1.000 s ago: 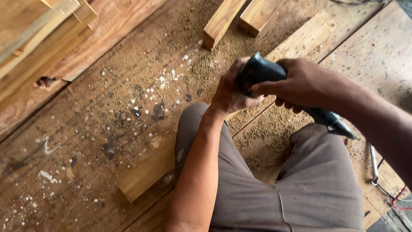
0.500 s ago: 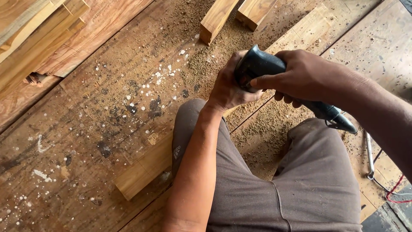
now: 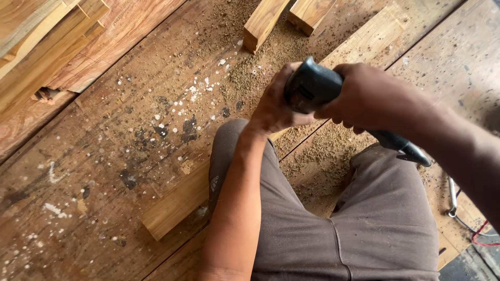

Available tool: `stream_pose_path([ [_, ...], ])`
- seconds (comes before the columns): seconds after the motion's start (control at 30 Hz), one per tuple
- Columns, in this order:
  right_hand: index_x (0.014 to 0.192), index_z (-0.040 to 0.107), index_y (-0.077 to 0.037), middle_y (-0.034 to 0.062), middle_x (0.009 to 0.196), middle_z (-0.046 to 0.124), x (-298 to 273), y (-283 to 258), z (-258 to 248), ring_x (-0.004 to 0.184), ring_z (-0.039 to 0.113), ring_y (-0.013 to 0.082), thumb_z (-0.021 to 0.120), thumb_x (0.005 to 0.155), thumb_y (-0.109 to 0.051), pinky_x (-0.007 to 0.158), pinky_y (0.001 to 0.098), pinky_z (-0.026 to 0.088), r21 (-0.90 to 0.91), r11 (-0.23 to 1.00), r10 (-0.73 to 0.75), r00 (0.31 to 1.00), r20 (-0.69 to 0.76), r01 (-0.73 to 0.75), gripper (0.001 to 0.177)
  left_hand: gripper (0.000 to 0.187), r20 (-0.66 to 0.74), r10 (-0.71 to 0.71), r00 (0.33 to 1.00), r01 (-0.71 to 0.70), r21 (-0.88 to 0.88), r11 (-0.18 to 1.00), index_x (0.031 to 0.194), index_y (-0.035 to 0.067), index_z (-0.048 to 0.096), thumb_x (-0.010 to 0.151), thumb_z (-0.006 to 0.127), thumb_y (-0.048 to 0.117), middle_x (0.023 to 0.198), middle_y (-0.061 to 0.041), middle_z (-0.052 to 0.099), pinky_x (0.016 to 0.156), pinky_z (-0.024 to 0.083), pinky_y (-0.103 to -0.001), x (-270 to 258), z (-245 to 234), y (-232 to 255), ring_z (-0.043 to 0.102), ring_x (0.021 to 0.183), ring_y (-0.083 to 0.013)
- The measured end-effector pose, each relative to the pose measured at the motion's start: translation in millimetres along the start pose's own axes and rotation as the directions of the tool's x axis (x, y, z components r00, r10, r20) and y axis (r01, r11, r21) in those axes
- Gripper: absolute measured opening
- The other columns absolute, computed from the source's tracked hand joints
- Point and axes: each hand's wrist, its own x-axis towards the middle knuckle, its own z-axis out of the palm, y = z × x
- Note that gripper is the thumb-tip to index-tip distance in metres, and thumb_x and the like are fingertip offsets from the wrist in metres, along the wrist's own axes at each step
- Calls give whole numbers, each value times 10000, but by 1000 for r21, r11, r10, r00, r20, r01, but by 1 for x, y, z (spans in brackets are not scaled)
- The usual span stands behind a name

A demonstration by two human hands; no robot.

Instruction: The recorder uses a power drill to make holes in wood planks on a workshop floor.

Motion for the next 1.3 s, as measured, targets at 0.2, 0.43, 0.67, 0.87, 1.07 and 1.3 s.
stream_pose_path([
  [0.2, 1286, 637, -121, 124, 941, 753, -12, 4, 16, 732, 705, 212, 720, 883, -127, 630, 364, 593, -104, 995, -8, 999, -37, 4, 412, 674, 165, -29, 986, 82, -326, 942, 1402, 202, 534, 816, 772, 435, 1307, -92, 587, 902, 690, -423, 3, -18, 57, 680, 1069, -219],
  [0.43, 1149, 704, -49, 125, 927, 753, -5, 1, 23, 771, 707, 203, 699, 880, -130, 696, 364, 591, -133, 984, -129, 989, -72, 119, 281, 294, -225, -199, 954, 158, -187, 970, 854, 107, 694, 971, 656, 374, 766, -99, 702, 623, 641, -402, 14, 6, 24, 701, 691, -217],
  [0.67, 1110, 706, -13, 155, 888, 749, -9, 3, 26, 768, 735, 236, 740, 824, -169, 709, 367, 606, -179, 977, -132, 986, -99, 112, 327, 302, -185, 141, 972, -195, -315, 929, 945, 68, 676, 1055, 596, 338, 1056, -93, 721, 939, 564, -366, 18, 5, 48, 680, 1016, -167],
  [0.87, 1090, 704, -10, 161, 873, 749, -17, -7, 26, 735, 741, 244, 738, 811, -167, 676, 377, 619, -191, 975, -139, 985, -102, 118, 321, 376, -276, 10, 961, -72, -215, 974, 831, 100, 681, 984, 529, 408, 782, -60, 730, 640, 563, -311, 6, 6, 22, 650, 659, -118],
  [1.07, 1054, 714, -5, 173, 863, 747, -20, -11, 30, 725, 745, 257, 732, 808, -159, 679, 379, 625, -220, 964, -172, 982, -74, 152, 291, 409, -349, 31, 937, -126, -254, 959, 870, 70, 712, 991, 552, 426, 794, -57, 710, 687, 570, -310, -7, 8, 24, 659, 705, -121],
  [1.3, 1108, 693, -6, 152, 864, 740, -17, -7, 34, 701, 725, 224, 715, 841, -134, 632, 351, 627, -263, 952, -169, 985, -27, 156, 296, 416, -369, -29, 929, -136, -413, 901, 888, 35, 703, 1003, 599, 421, 804, -74, 711, 658, 566, -307, -12, 15, 28, 654, 701, -129],
])
